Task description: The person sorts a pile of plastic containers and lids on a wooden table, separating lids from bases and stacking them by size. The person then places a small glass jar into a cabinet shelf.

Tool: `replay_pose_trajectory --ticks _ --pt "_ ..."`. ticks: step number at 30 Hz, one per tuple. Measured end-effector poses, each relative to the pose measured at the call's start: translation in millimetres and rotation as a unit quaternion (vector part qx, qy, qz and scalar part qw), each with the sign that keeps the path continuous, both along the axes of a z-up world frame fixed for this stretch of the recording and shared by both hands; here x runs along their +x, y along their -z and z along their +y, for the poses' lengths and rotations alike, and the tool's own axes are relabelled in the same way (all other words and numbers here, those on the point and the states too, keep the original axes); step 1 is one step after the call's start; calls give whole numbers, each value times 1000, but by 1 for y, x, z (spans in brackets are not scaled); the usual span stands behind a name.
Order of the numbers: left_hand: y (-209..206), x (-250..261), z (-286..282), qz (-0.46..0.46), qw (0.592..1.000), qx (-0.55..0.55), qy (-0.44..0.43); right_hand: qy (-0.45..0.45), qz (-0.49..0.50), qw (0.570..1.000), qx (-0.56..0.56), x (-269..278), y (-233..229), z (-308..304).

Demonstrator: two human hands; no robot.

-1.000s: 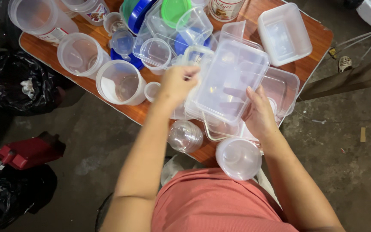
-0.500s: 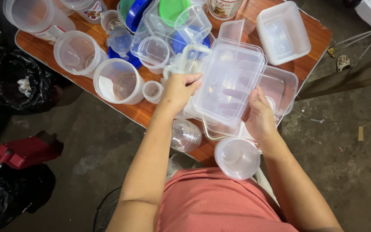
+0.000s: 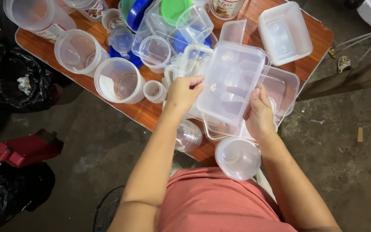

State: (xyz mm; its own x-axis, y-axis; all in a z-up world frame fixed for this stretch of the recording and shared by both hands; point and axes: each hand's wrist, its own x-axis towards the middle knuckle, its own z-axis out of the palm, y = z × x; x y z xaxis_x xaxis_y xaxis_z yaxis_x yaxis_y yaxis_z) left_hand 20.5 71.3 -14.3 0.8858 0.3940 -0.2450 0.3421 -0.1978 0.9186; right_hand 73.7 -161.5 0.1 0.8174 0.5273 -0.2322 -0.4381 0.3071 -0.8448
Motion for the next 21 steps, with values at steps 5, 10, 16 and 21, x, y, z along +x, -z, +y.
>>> replay_pose_trajectory --ticks 5,10,16,21 --pt "2 0 -12 -40 998 -38 -20 9 1 1000 5 0 -1 -5" --pt "1 -6 -23 -48 994 -93 -40 8 8 999 34 1 2 -4" --pt "5 2 -21 -118 981 44 -150 66 -12 992 -104 6 9 -4" --pt "-3 5 3 -112 923 318 -189 92 -2 995 -46 12 15 -13"
